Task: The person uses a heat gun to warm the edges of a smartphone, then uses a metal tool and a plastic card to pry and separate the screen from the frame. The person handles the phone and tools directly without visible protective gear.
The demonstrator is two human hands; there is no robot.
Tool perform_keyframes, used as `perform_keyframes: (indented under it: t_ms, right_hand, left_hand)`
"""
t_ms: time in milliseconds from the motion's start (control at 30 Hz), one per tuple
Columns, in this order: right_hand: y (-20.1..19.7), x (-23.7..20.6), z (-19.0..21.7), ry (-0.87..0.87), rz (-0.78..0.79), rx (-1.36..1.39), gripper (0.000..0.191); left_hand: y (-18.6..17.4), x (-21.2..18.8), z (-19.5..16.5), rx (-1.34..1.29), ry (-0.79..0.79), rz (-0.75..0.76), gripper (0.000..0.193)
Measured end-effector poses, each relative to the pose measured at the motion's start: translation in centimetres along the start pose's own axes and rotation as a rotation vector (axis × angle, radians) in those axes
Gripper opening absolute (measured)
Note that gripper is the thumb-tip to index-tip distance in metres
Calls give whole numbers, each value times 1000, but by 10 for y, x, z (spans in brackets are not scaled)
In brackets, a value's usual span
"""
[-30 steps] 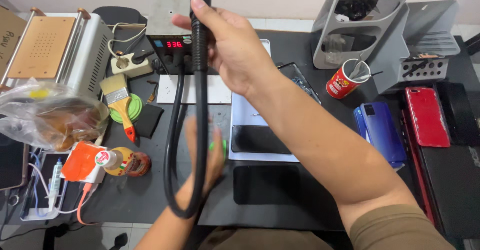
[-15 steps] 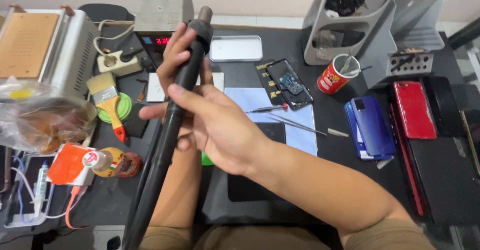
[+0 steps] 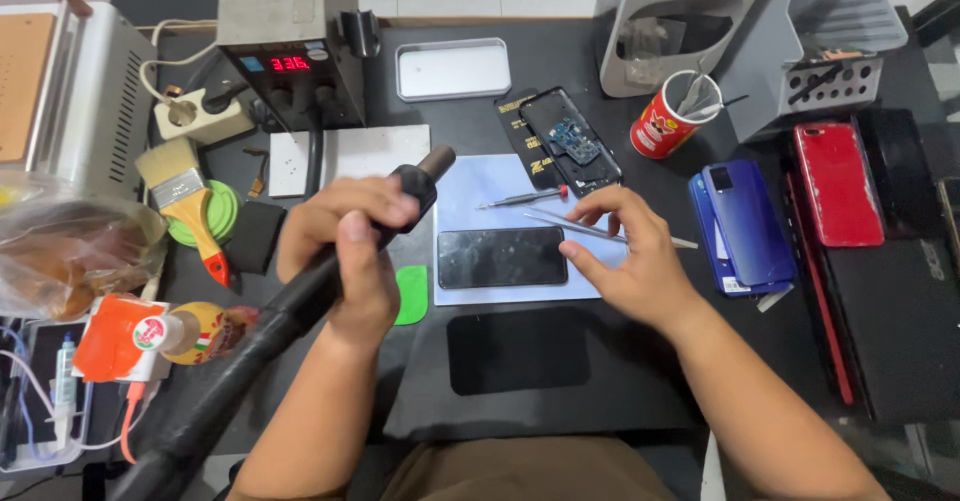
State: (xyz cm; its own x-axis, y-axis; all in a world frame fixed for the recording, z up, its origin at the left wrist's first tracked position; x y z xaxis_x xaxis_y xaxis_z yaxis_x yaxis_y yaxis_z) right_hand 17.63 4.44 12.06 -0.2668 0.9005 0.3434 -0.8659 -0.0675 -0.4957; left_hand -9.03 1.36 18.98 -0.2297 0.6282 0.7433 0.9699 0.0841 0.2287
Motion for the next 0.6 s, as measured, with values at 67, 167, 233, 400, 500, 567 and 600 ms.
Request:
perform_keyframes:
  t_ms: [67, 167, 233, 400, 500, 567, 600]
  right_hand:
    - [1, -6, -19, -22, 46, -171, 25]
    - [6, -14, -24, -194, 60, -372, 19]
    - [7, -16, -30, -221, 42, -433, 16]
    - [-30, -13, -45, -133, -209, -368, 11]
    - [-43, -15, -48, -103, -311, -371, 11]
    - [-44, -17, -50, -91, -346, -372, 12]
    - [-42, -18, -52, -82, -356, -363, 13]
  left_hand:
    - [-6, -6, 1, -92, -28, -21, 18]
    - [-10, -11, 8, -226, -59, -22, 19]
    - [-8, -16, 17, -252, -143, -12, 21]
    - [17, -29, 54, -244, -426, 70, 33]
    - [32, -31, 82, -223, -585, 68, 35]
    - [49, -30, 97, -204, -628, 80, 35]
    - [61, -31, 104, -182, -631, 95, 34]
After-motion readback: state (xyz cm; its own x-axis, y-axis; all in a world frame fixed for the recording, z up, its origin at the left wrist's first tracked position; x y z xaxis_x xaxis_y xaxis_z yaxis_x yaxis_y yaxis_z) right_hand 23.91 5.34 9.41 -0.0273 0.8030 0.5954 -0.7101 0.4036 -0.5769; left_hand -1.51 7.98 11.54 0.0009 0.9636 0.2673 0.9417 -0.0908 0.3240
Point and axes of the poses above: each hand's wrist, its own x-axis towards the middle knuckle, its own y-axis out of the palm, z = x × y, the point moved 10 cm from there along x, towards the middle knuckle, and after that the axes turned 1 degree about -x, right-handed, at the moved point
